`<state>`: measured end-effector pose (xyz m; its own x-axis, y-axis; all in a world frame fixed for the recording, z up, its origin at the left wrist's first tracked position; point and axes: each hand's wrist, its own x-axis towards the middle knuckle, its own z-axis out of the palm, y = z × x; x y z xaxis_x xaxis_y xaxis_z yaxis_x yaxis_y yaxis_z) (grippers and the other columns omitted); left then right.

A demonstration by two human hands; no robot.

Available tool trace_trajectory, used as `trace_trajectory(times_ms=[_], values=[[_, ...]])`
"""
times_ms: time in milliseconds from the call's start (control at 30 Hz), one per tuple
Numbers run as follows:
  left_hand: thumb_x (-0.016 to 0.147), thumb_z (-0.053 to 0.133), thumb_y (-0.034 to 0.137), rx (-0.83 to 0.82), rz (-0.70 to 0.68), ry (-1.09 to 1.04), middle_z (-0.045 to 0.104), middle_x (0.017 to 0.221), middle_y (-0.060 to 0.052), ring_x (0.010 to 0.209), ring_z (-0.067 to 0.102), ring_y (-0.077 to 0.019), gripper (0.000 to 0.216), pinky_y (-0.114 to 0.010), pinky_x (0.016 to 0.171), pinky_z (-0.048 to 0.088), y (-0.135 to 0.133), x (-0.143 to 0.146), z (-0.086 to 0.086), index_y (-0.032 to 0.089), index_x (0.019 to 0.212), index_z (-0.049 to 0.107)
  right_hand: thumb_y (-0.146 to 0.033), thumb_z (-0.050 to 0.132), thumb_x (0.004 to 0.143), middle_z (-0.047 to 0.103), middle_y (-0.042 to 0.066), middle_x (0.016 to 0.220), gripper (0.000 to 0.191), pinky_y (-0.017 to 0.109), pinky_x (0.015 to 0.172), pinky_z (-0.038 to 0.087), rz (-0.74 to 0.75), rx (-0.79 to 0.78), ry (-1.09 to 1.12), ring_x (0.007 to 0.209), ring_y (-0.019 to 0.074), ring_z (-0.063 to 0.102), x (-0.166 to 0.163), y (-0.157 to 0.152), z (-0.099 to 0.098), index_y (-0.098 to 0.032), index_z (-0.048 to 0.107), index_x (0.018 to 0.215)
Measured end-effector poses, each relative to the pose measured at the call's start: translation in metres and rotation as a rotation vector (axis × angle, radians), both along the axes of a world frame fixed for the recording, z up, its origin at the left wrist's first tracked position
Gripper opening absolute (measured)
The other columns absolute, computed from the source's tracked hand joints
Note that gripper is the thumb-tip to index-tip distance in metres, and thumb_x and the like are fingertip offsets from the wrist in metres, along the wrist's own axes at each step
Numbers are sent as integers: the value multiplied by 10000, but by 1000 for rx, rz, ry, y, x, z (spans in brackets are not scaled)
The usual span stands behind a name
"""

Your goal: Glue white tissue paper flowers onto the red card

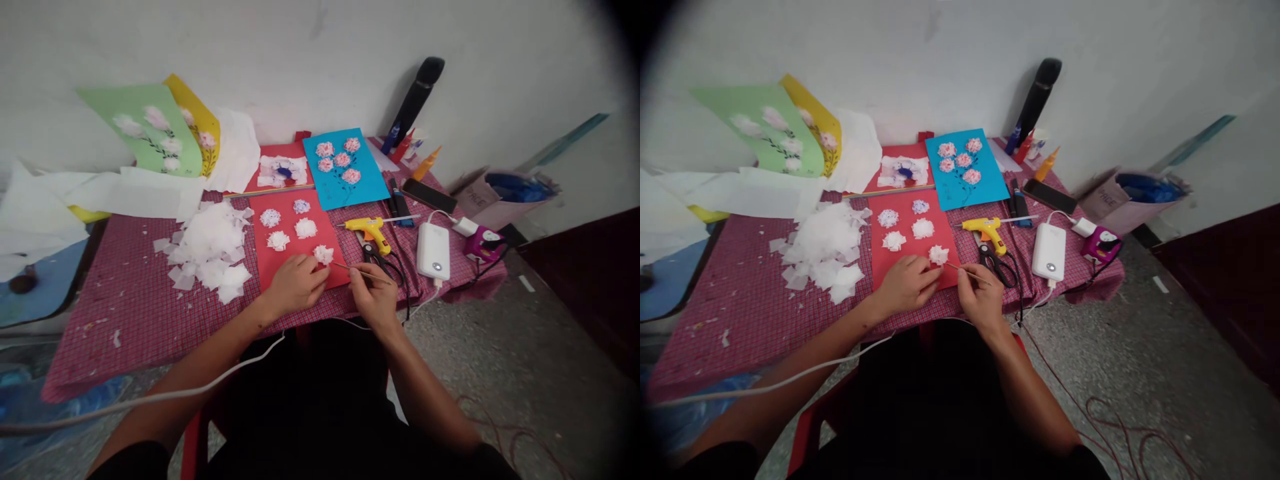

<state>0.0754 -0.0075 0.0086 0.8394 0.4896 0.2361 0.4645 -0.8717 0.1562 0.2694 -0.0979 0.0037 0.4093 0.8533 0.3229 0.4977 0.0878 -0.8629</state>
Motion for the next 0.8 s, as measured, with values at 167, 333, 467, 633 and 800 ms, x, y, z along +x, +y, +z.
trace_trajectory(times_ms=[167, 333, 467, 633, 800], values=[[1050, 448, 393, 37, 41, 51, 615, 928, -105, 878, 560, -266, 353, -419, 783, 458, -2, 3, 0, 197, 1195, 704, -311, 641, 953, 751, 34, 836, 124, 319, 670, 586, 42, 66, 2, 697, 182, 709, 1, 6, -4, -221, 725, 972], [1050, 458, 367, 15, 78, 25, 621, 897, -97, 860, 563, -244, 331, -403, 801, 457, -4, -1, 1, 163, 995, 713, -249, 644, 948, 751, 37, 863, 84, 326, 703, 575, 112, 163, -72, 735, 179, 700, -1, 11, 1, -223, 721, 970], [1046, 479, 348, -53, 111, -9, 659, 958, -109, 907, 592, -250, 310, -412, 834, 491, -15, -9, 8, 163, 974, 718, -227, 626, 964, 733, 31, 841, 105, 335, 675, 561, 89, 194, -20, 698, 178, 685, 0, 7, -3, -228, 718, 1014], [1024, 534, 321, -120, 120, -115, 652, 1314, -162, 1148, 615, -295, 268, -466, 976, 521, -34, -15, 11, 156, 1116, 723, -213, 601, 979, 722, 22, 852, 179, 357, 696, 569, 77, 194, -10, 674, 177, 681, 5, -2, -16, -238, 710, 1118], [992, 610, 375, -167, 80, -48, 484, 1583, -155, 1387, 508, -358, 328, -528, 1119, 469, -37, -7, 3, 166, 1232, 691, -186, 595, 971, 739, 42, 938, 219, 398, 788, 579, 86, 188, -79, 789, 201, 712, 8, -7, -22, -238, 694, 1160]])
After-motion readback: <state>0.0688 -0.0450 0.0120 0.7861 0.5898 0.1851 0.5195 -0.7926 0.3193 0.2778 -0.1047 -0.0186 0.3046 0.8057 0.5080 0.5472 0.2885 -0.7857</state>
